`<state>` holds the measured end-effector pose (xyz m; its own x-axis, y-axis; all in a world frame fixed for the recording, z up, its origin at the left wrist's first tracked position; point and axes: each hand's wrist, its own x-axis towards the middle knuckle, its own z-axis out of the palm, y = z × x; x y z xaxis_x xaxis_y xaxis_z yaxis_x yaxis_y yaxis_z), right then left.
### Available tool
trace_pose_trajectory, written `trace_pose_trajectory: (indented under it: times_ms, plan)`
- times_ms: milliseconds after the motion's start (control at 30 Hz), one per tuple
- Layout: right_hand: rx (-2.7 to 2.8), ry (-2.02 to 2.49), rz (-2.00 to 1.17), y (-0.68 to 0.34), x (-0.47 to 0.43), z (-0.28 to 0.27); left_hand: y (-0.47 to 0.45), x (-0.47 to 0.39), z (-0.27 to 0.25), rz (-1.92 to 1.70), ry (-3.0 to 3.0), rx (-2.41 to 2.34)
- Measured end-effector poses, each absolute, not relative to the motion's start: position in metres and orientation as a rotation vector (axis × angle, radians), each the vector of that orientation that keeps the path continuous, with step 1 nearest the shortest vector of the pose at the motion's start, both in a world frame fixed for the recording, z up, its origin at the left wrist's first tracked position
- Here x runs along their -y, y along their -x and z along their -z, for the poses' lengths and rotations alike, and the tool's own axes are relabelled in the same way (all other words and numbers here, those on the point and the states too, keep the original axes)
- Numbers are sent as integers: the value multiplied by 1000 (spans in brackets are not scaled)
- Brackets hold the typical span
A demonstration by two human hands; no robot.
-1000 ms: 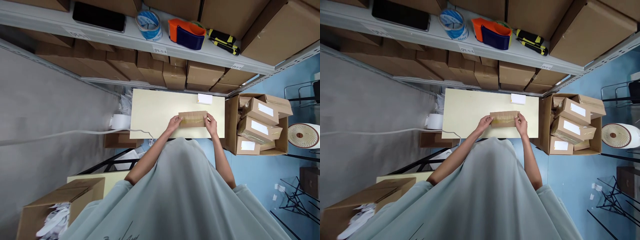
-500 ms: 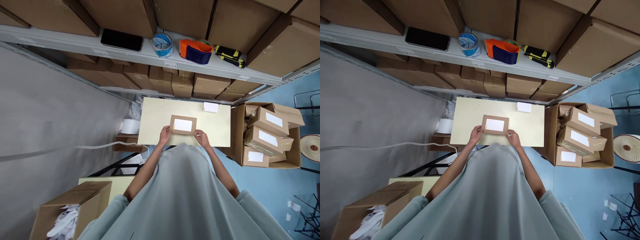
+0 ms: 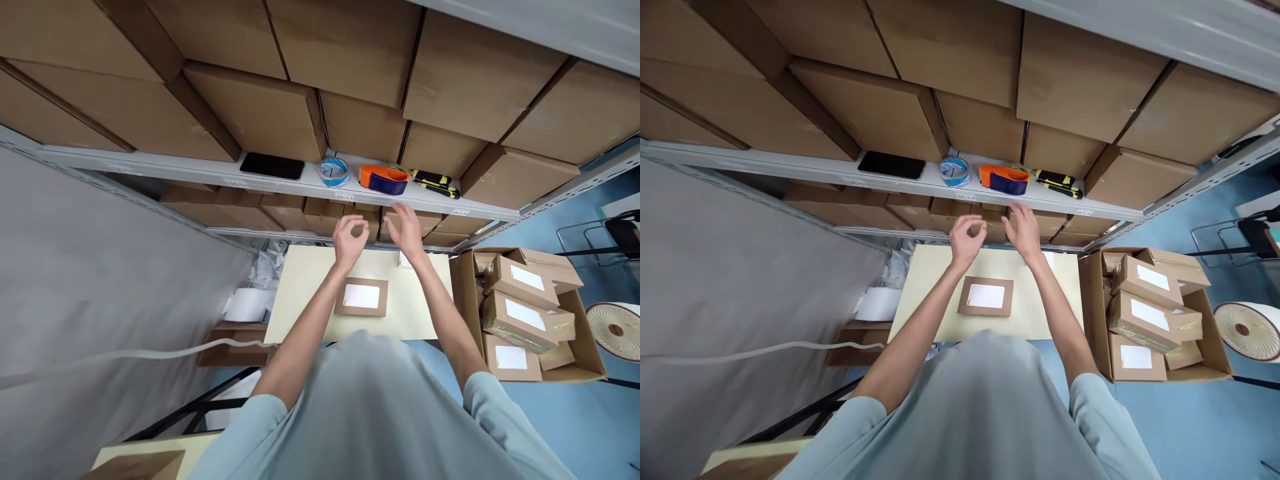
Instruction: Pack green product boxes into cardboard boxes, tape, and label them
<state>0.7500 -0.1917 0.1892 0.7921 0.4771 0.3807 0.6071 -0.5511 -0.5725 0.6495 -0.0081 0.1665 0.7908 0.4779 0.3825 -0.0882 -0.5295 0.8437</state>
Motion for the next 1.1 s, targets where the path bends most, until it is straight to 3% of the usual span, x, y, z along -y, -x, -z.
trace_pose_trajectory:
  times_ms: [200, 400, 600, 733, 1100]
  plan:
    - [823, 2415, 304, -821, 132, -215, -697, -1, -210, -815, -2028, -246]
    - [659, 2487, 344, -846, 106, -189, -672, 11, -192, -701, -2032, -278]
    - [697, 2464, 230, -858, 117, -210, -654, 30, -190, -607, -1998, -321]
    - [761, 2444, 259, -794, 146, -206, -624, 26, -194, -637, -2012, -288]
    - [643, 2495, 25, -496, 261, -92, -450, 45, -130, -511, -1952, -244]
